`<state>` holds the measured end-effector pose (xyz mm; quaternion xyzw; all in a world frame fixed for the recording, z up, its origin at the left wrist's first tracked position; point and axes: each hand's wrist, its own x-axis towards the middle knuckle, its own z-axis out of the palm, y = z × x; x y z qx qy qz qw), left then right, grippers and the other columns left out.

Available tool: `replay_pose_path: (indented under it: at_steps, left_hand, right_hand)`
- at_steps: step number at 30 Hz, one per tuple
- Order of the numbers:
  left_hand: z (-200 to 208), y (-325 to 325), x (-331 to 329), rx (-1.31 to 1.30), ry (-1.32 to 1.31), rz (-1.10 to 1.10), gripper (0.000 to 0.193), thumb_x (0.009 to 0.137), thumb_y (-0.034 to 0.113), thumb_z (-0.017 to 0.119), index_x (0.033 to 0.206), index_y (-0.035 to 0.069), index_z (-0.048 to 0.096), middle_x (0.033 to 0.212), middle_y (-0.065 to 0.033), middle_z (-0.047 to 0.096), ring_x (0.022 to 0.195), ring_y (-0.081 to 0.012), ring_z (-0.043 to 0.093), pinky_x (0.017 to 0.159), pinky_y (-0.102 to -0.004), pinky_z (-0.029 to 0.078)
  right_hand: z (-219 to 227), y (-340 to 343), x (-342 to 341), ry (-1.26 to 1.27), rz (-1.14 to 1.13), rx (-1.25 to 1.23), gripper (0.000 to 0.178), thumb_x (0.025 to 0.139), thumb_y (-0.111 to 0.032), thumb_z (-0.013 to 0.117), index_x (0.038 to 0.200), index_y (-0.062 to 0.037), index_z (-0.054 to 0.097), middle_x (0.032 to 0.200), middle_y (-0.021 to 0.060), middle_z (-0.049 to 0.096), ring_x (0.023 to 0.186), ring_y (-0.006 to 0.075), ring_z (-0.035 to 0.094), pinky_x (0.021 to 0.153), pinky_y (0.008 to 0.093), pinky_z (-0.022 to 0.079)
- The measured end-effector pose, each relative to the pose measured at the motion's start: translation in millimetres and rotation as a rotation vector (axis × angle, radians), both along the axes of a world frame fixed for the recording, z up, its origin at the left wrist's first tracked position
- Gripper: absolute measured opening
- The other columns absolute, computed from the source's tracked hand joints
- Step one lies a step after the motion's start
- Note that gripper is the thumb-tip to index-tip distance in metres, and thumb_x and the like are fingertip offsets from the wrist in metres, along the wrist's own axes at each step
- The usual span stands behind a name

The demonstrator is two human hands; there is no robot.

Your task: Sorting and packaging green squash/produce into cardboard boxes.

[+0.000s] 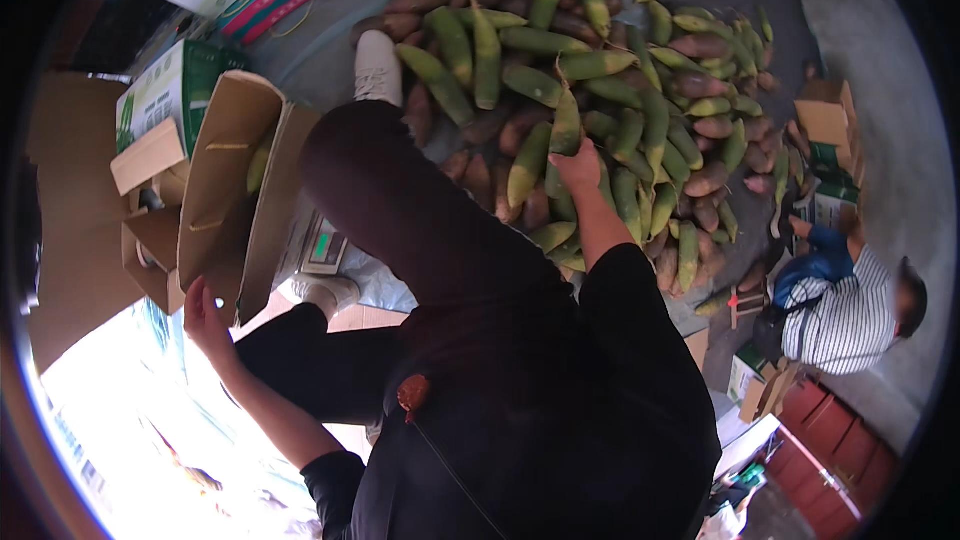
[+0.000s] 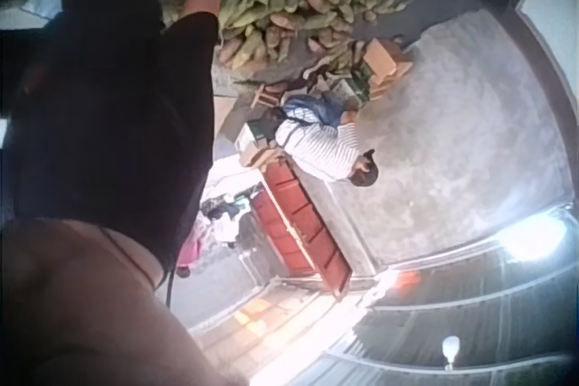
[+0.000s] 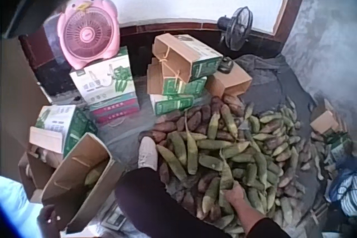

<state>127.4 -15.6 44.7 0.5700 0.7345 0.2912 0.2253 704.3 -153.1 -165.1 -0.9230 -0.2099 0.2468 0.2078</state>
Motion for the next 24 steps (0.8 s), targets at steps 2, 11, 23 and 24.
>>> replay_pose_path:
  at_steps: [2,11,23,24]
  left_hand:
    - [-1,2,1,-0.02,0.002,-0.001,0.023,0.088,0.013,0.055,0.107,0.002,0.061,0.099,-0.0059,0.063,0.087,-0.013,0.058,0.07,-0.026,0.048]
    - [-12,5,-6,-0.041,-0.069,-0.014,0.023,0.088,0.013,0.055,0.107,0.001,0.061,0.1,-0.0068,0.063,0.09,-0.0132,0.057,0.074,-0.0247,0.046]
    - [-17,9,-16,-0.028,0.016,-0.013,0.024,0.088,0.007,0.054,0.11,-0.002,0.058,0.102,-0.0103,0.062,0.091,-0.0158,0.058,0.076,-0.0266,0.047]
    - [-17,8,-16,-0.02,0.022,-0.01,0.024,0.088,0.007,0.054,0.11,-0.002,0.058,0.102,-0.0103,0.062,0.091,-0.0161,0.058,0.076,-0.027,0.047]
  right_hand:
    - [3,-3,3,0.046,-0.027,0.0,0.066,0.059,-0.028,0.078,0.111,0.0,0.049,0.107,0.0188,0.059,0.101,0.0342,0.057,0.085,0.0395,0.045]
    - [-9,-32,-8,0.091,-0.062,-0.273,0.063,0.066,-0.032,0.074,0.113,0.0016,0.049,0.106,0.0211,0.06,0.101,0.0336,0.057,0.084,0.0401,0.045]
    - [37,-6,51,-0.459,-0.128,0.046,0.03,0.072,-0.029,0.068,0.095,-0.0103,0.06,0.097,0.0118,0.059,0.097,0.0309,0.055,0.082,0.0424,0.045]
    - [45,-2,58,-0.402,-0.278,-0.08,0.039,0.072,-0.032,0.069,0.102,-0.0102,0.057,0.104,0.0118,0.057,0.102,0.0301,0.053,0.085,0.0441,0.045]
